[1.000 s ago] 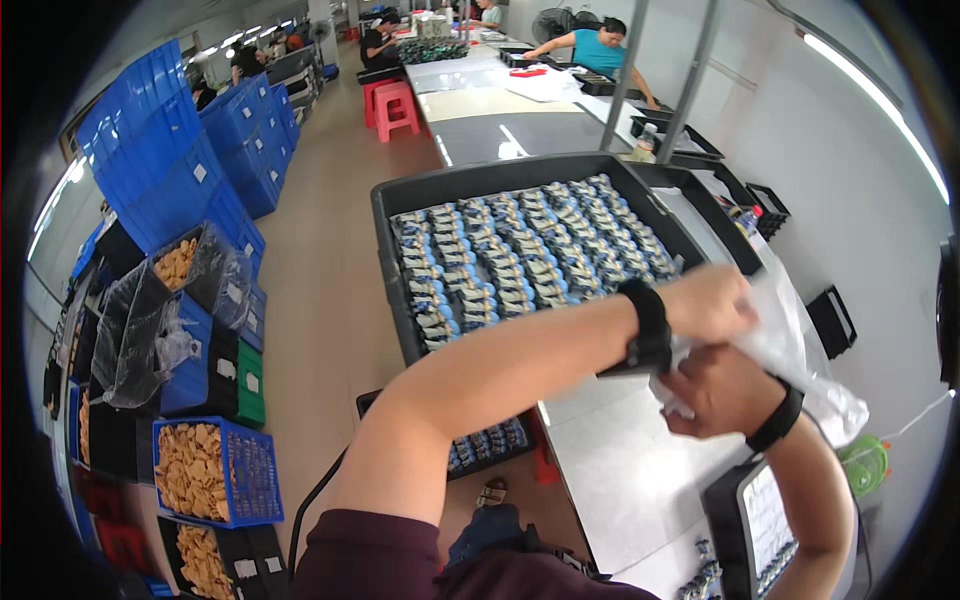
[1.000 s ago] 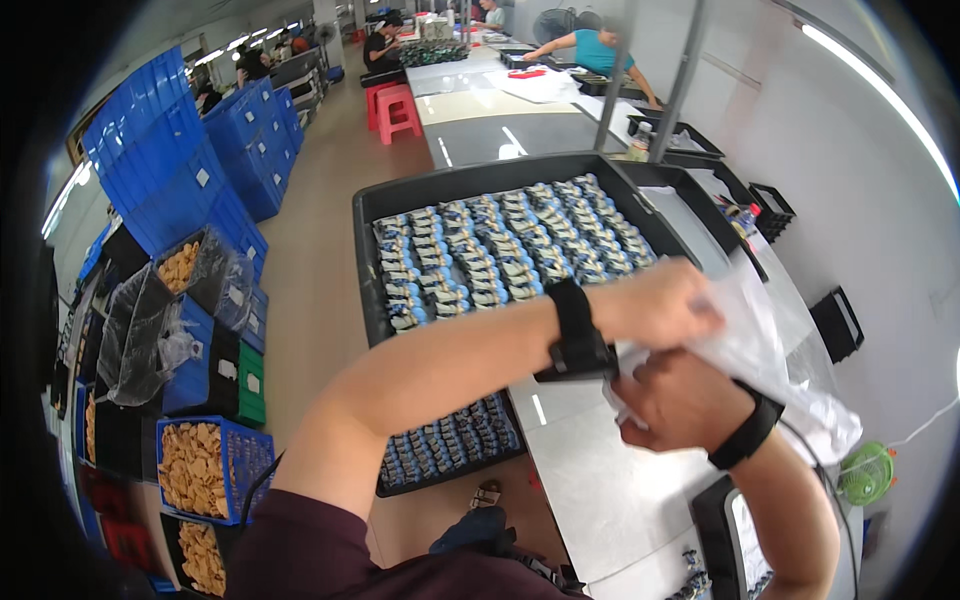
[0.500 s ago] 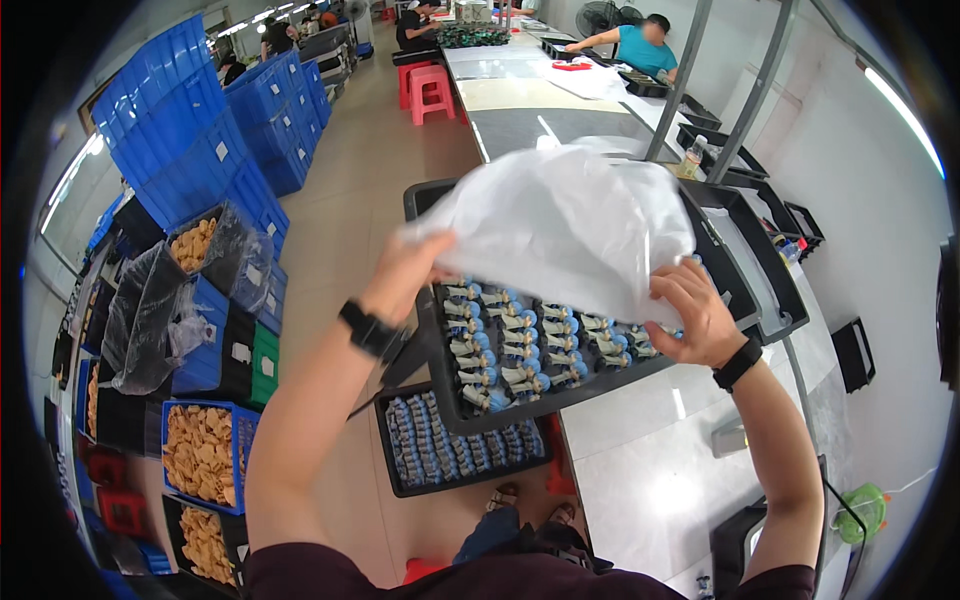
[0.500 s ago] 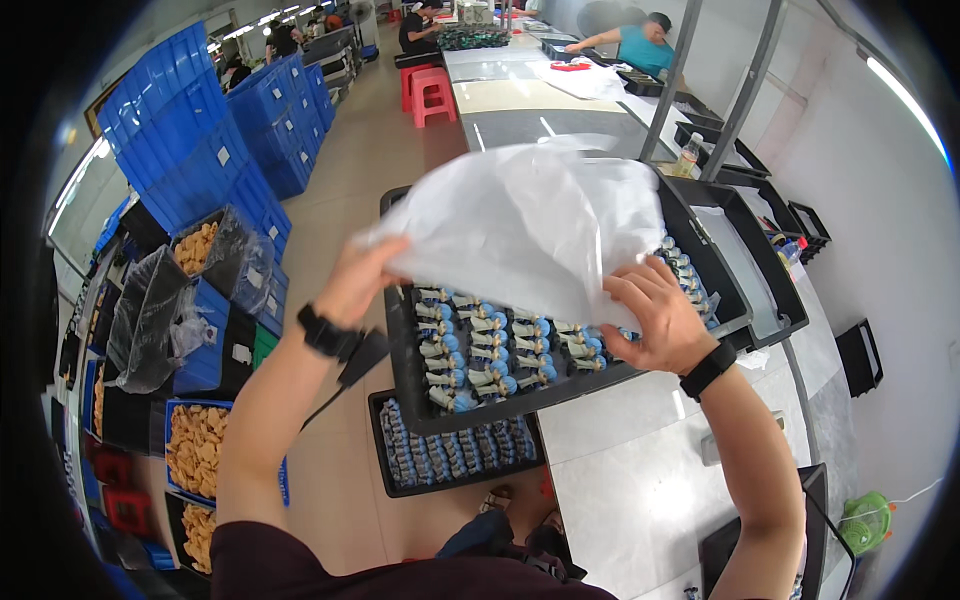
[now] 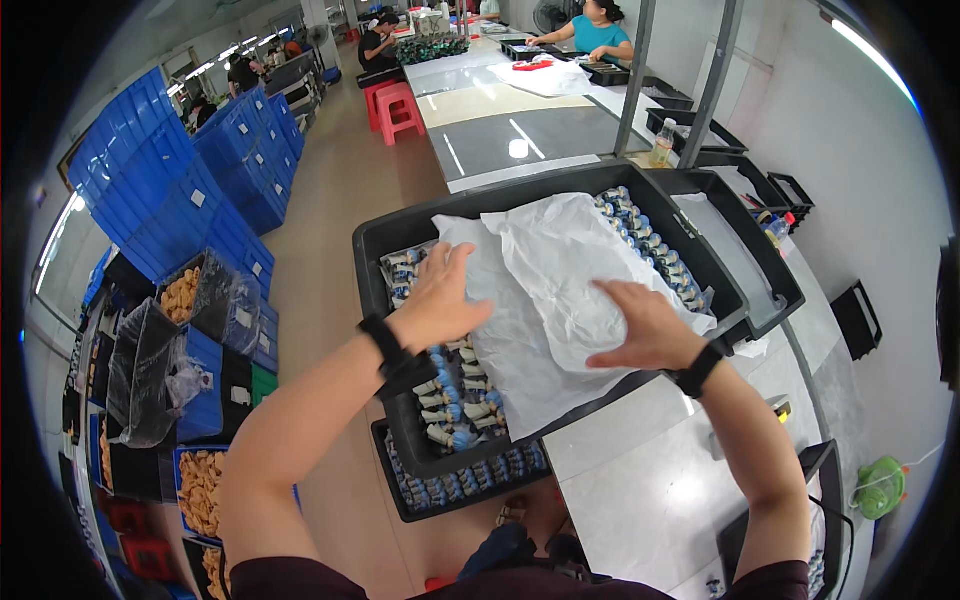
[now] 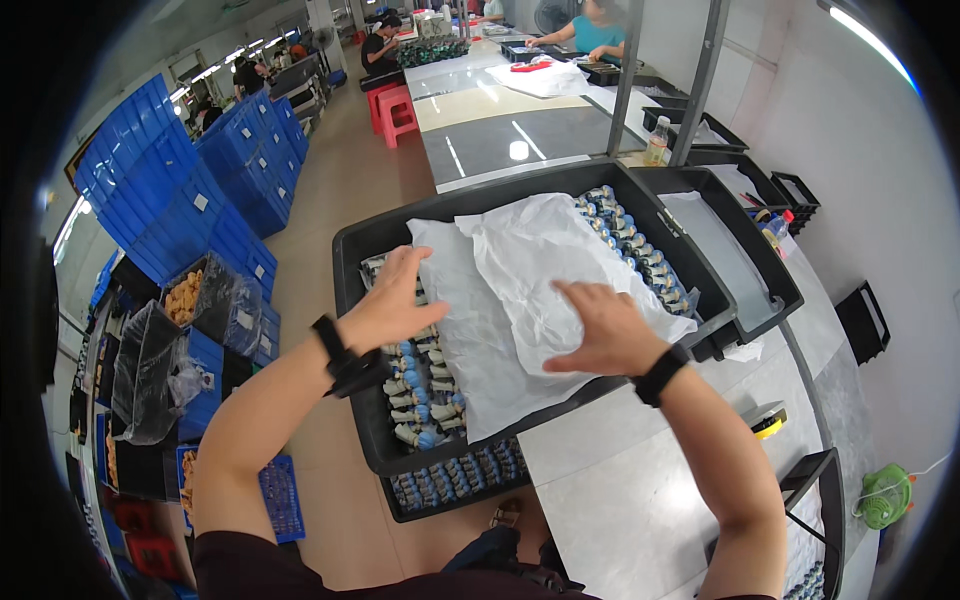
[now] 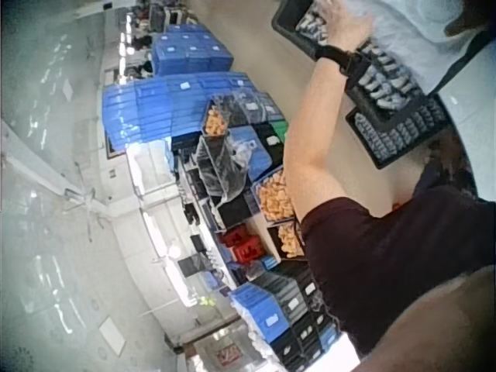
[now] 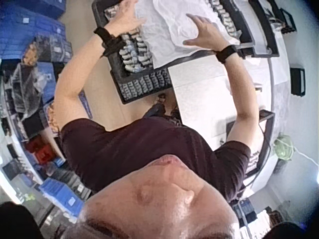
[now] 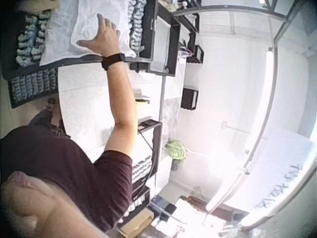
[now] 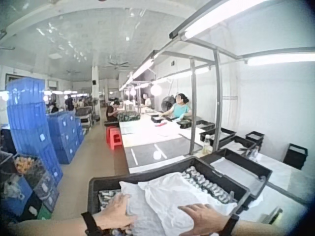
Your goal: Assembling small blue-haired figurines by applying glue to parts and joining them at a factory workstation.
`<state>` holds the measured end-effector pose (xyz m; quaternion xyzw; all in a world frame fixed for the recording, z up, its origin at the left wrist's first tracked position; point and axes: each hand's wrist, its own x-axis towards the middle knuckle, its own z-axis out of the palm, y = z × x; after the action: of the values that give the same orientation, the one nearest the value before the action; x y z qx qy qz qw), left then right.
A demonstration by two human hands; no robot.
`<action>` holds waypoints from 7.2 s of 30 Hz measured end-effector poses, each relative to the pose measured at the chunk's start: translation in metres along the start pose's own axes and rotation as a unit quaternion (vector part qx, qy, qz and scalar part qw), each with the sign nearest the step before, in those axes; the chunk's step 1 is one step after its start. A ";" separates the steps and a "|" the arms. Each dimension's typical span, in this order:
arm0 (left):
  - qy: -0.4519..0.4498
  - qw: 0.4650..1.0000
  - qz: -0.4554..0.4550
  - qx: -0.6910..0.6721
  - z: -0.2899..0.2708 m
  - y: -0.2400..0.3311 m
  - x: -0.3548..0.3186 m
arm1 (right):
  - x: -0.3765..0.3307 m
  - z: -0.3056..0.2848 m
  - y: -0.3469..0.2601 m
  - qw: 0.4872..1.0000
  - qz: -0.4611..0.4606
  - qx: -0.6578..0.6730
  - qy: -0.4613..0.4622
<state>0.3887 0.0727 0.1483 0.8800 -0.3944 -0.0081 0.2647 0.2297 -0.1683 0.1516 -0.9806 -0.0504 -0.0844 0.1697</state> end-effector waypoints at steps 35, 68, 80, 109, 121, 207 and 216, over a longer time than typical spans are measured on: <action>-0.032 0.958 -0.200 -0.203 0.036 -0.073 0.038 | 0.036 0.069 -0.030 0.944 -0.013 -0.076 -0.320; -0.232 0.917 -0.198 0.259 -0.008 -0.106 0.015 | 0.014 -0.034 0.194 0.917 0.327 -0.217 -0.075; -0.331 0.924 -0.088 0.168 0.005 -0.047 0.059 | 0.109 -0.001 0.145 0.983 0.115 -0.108 0.097; -0.503 0.860 0.010 0.091 -0.020 -0.004 -0.016 | 0.044 -0.043 0.168 0.951 0.177 -0.099 -0.231; -0.650 0.725 0.068 0.216 0.013 0.032 -0.009 | -0.041 -0.051 0.156 0.962 0.217 -0.145 -0.074; -0.508 0.790 0.102 -0.328 0.415 0.411 -0.350 | -0.678 0.563 -0.306 0.450 0.779 0.434 -0.054; -0.542 0.724 -0.005 -0.427 0.413 0.412 -0.375 | -0.733 0.444 -0.237 0.519 0.766 0.380 0.015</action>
<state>-0.2463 -0.0818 -0.0853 0.5218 -0.4210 -0.6523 0.3535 -0.4539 0.1543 -0.3173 -0.4814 0.6951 0.0910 0.5262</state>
